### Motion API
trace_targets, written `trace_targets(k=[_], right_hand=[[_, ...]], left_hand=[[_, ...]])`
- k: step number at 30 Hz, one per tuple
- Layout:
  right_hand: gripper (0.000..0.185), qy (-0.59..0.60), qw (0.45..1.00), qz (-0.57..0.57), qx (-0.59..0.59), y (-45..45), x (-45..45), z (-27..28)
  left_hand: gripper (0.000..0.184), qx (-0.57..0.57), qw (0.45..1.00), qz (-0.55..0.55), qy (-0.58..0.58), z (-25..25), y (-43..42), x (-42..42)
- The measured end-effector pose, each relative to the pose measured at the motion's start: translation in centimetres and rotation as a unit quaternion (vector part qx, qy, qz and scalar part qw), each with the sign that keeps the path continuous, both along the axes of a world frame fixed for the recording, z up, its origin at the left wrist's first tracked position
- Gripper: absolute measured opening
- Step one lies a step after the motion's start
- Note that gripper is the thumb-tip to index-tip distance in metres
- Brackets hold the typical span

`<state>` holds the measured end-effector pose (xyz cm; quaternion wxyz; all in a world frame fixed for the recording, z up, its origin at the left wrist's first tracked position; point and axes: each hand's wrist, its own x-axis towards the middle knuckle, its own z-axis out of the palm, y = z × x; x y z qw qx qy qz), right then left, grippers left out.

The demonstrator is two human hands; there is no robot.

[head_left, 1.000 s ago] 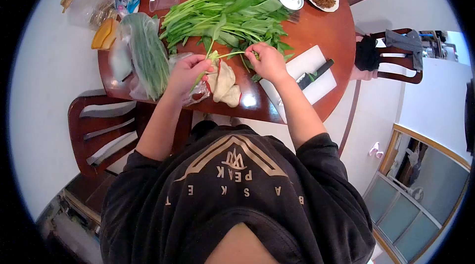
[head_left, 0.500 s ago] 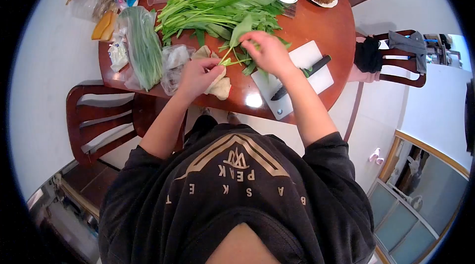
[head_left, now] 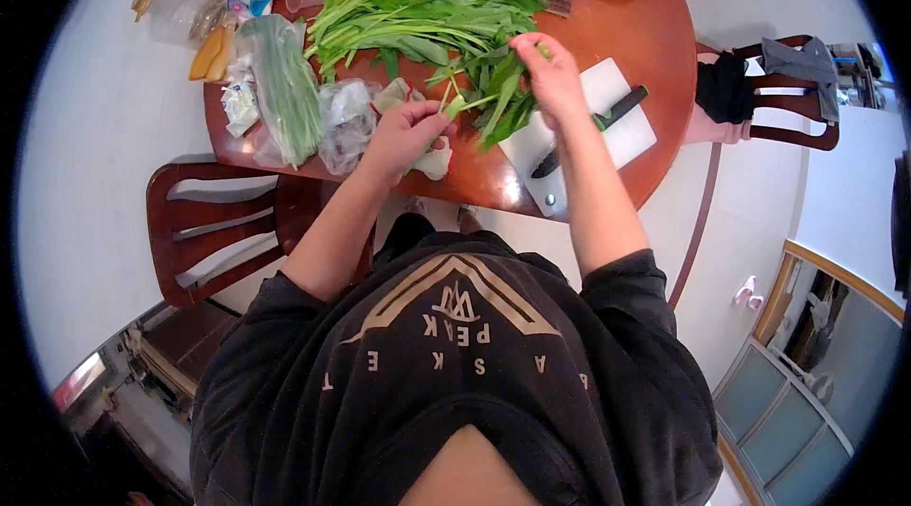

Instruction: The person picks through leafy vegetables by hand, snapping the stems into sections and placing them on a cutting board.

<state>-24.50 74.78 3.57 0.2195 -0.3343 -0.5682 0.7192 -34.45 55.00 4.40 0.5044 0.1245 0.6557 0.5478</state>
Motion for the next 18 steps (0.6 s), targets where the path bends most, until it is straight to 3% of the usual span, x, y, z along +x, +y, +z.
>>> trace_targets(k=[2,5,6,9,13,18], right_hand=[[0.016,-0.043,0.996,0.033,0.068,1.7,1.8,0.8],[0.021,-0.128,0.937,0.084,0.313,1.6,3.3,1.6],[0.023,-0.192,0.920,0.108,0.323,1.0,3.4,2.0],[0.021,-0.215,0.875,0.198,0.387,-1.5,3.1,4.7],[0.017,-0.152,0.854,0.202,0.454,-3.1,1.6,3.8],[0.027,-0.222,0.758,0.308,0.530,-3.5,0.8,4.4]], left_hand=[[0.028,0.004,0.999,0.021,-0.044,-0.5,-0.2,-0.4],[0.032,0.012,0.997,0.033,-0.073,-0.2,0.1,-0.3],[0.031,0.020,0.997,0.025,-0.069,-0.4,0.0,-0.4],[0.030,0.036,0.999,-0.010,-0.035,-0.1,0.1,-0.3],[0.030,0.026,0.998,-0.053,0.019,0.9,-0.1,-0.4],[0.017,0.031,0.997,-0.044,0.049,-0.1,-0.8,-1.3]])
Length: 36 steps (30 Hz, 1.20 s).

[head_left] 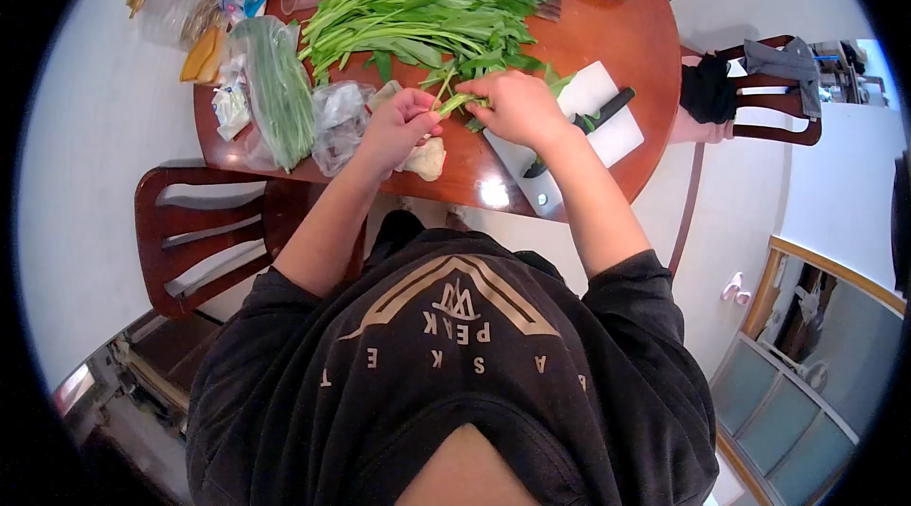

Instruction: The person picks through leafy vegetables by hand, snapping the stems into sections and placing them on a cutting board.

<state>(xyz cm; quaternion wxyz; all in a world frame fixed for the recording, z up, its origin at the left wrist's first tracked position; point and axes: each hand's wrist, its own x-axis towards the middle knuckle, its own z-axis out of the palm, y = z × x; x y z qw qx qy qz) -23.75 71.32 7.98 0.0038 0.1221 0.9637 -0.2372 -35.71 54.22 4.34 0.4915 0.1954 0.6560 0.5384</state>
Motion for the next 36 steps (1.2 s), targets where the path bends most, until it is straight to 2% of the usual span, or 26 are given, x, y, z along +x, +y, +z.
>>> trace_targets(k=[2,5,8,11,14,17,20,23,24,28,31,32,36], right_hand=[[0.029,0.032,0.997,0.039,0.058,-0.1,-0.2,-0.6],[0.025,-0.017,0.994,0.062,0.091,-0.6,-0.9,0.6],[0.018,-0.036,0.990,0.090,0.103,-0.7,-1.8,1.4],[0.020,-0.015,0.992,0.095,0.084,-0.7,-2.3,1.1],[0.017,0.010,0.996,0.077,0.047,-0.6,-3.1,-1.0],[0.018,0.044,0.997,0.027,-0.051,-0.7,-3.8,-3.0],[0.020,0.083,0.975,-0.023,-0.204,0.5,-5.1,-7.1],[0.023,0.035,0.955,-0.150,-0.252,1.9,-6.1,-7.5],[0.024,-0.028,0.965,-0.150,-0.213,2.1,-6.5,-6.8],[0.029,-0.076,0.989,-0.130,-0.010,1.1,-7.9,-6.7],[0.027,0.011,0.992,-0.099,-0.079,-0.2,-9.1,-5.8],[0.022,-0.007,0.996,-0.052,-0.075,-0.5,-9.2,-5.2],[0.018,-0.052,0.989,0.132,0.046,-2.0,-8.4,-3.3]], left_hand=[[0.013,0.005,1.000,0.001,-0.006,0.3,-0.1,-0.4],[0.012,0.014,1.000,-0.012,-0.013,0.5,-0.3,-1.1],[0.013,0.007,1.000,-0.019,-0.023,0.3,-0.5,-1.8],[0.011,0.012,0.998,-0.023,-0.051,-0.5,-0.7,-2.5],[0.011,0.018,0.996,-0.014,-0.090,-1.2,-0.9,-3.1],[0.014,0.014,0.991,0.001,-0.131,-2.0,-0.8,-3.6],[0.015,0.014,0.987,0.017,-0.162,-2.5,-1.0,-4.2],[0.015,0.005,0.983,0.037,-0.180,-3.4,-1.7,-4.7],[0.015,-0.002,0.982,0.048,-0.184,-3.6,-1.8,-4.8],[0.015,-0.025,0.978,0.090,-0.187,-4.0,-1.9,-5.0],[0.014,0.002,0.981,0.109,-0.163,-4.9,-1.6,-5.4],[0.013,0.001,0.981,0.112,-0.156,-5.1,-1.7,-5.6],[0.011,0.007,0.991,0.081,-0.109,-5.6,-1.5,-5.9]])
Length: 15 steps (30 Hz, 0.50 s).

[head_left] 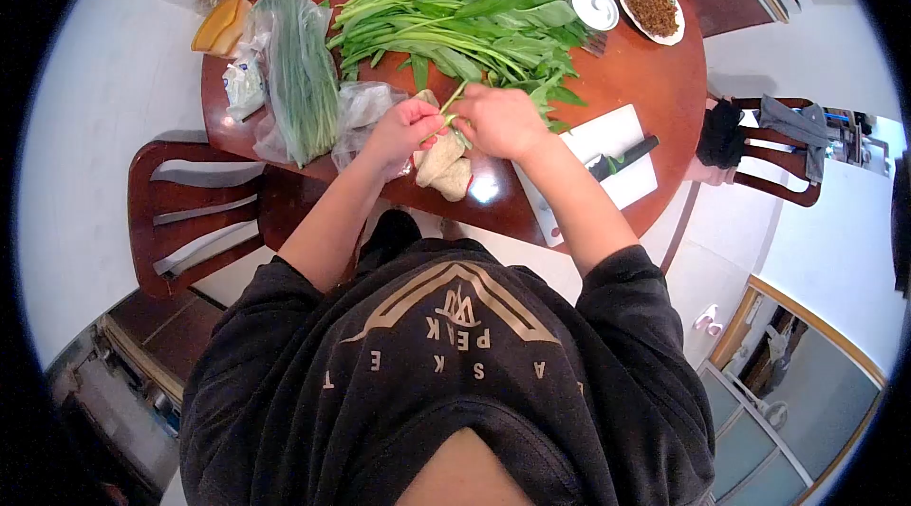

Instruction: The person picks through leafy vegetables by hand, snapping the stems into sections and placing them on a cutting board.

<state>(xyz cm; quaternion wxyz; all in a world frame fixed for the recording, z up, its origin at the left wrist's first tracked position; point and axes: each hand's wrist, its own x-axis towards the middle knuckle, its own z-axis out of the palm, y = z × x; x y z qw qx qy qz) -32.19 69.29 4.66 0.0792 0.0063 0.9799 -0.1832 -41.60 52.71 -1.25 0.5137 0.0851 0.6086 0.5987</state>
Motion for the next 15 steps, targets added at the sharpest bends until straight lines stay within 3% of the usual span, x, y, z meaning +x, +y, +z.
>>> trace_targets(k=[7,15], right_hand=[[0.016,-0.006,0.998,0.051,-0.022,-0.3,1.2,0.0],[0.016,0.020,0.989,-0.057,-0.135,-1.0,3.6,-1.4]], left_hand=[[0.010,0.051,0.993,-0.082,0.066,-0.9,-0.4,0.7],[0.006,0.082,0.996,-0.031,-0.035,-1.2,0.7,2.4]])
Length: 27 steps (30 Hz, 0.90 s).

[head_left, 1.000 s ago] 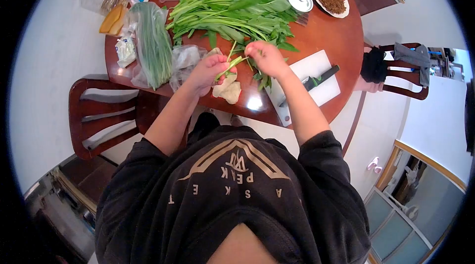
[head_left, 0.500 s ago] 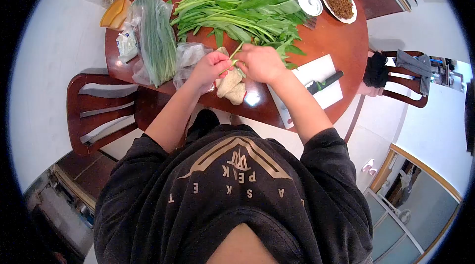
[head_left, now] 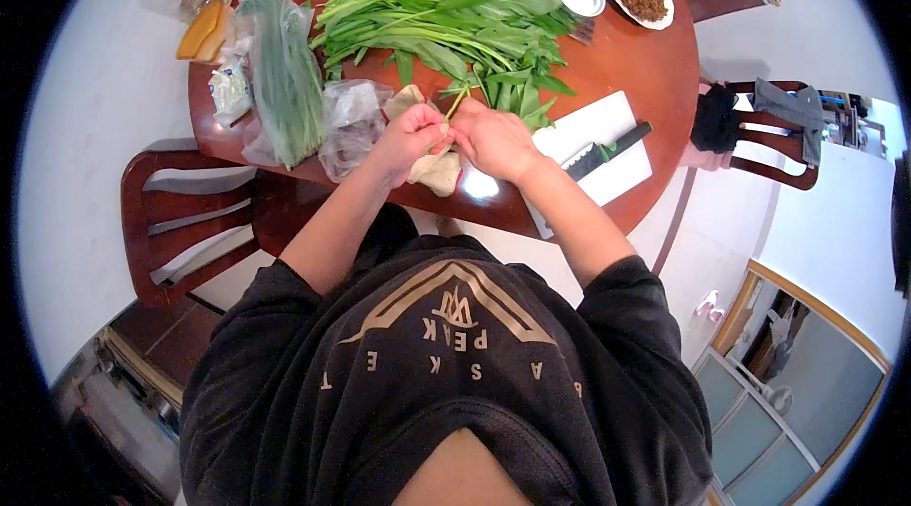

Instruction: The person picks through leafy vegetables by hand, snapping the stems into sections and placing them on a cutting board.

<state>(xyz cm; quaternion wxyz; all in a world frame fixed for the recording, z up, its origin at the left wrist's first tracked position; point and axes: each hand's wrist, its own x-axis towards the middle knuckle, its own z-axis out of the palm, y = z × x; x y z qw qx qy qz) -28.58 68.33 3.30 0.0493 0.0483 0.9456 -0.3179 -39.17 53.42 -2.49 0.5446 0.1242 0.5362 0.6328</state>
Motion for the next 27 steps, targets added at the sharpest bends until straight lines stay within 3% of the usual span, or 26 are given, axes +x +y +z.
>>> trace_targets(k=[6,10,12,13,17,20,21,27], right_hand=[[0.019,0.096,0.950,-0.204,-0.214,0.5,0.8,-5.7],[0.024,0.030,0.824,-0.420,-0.379,3.8,2.3,-7.4],[0.023,-0.005,0.825,-0.417,-0.381,6.4,4.1,-6.7],[0.021,0.049,0.835,-0.387,-0.389,6.7,4.6,-5.8],[0.020,0.041,0.875,-0.343,-0.340,7.0,5.9,-4.2],[0.020,0.038,0.931,-0.288,-0.221,6.3,5.9,-5.7],[0.020,0.096,0.930,-0.292,-0.203,5.4,5.5,-6.1],[0.022,0.058,0.939,-0.275,-0.199,3.7,4.5,-4.7]], left_hand=[[0.006,0.024,0.997,0.044,-0.051,0.3,2.6,0.5],[0.006,0.006,0.981,0.100,-0.165,1.9,3.6,0.5],[0.013,0.034,0.968,0.101,-0.226,1.7,3.6,-0.1],[0.016,0.038,0.960,0.106,-0.256,1.7,3.6,-0.1],[0.027,0.060,0.927,0.107,-0.354,0.3,3.6,-0.3],[0.032,0.067,0.939,0.100,-0.323,0.4,3.5,-0.1],[0.033,0.066,0.941,0.093,-0.320,0.6,3.4,-0.1],[0.042,0.039,0.976,0.039,-0.210,2.3,3.0,-0.3]])
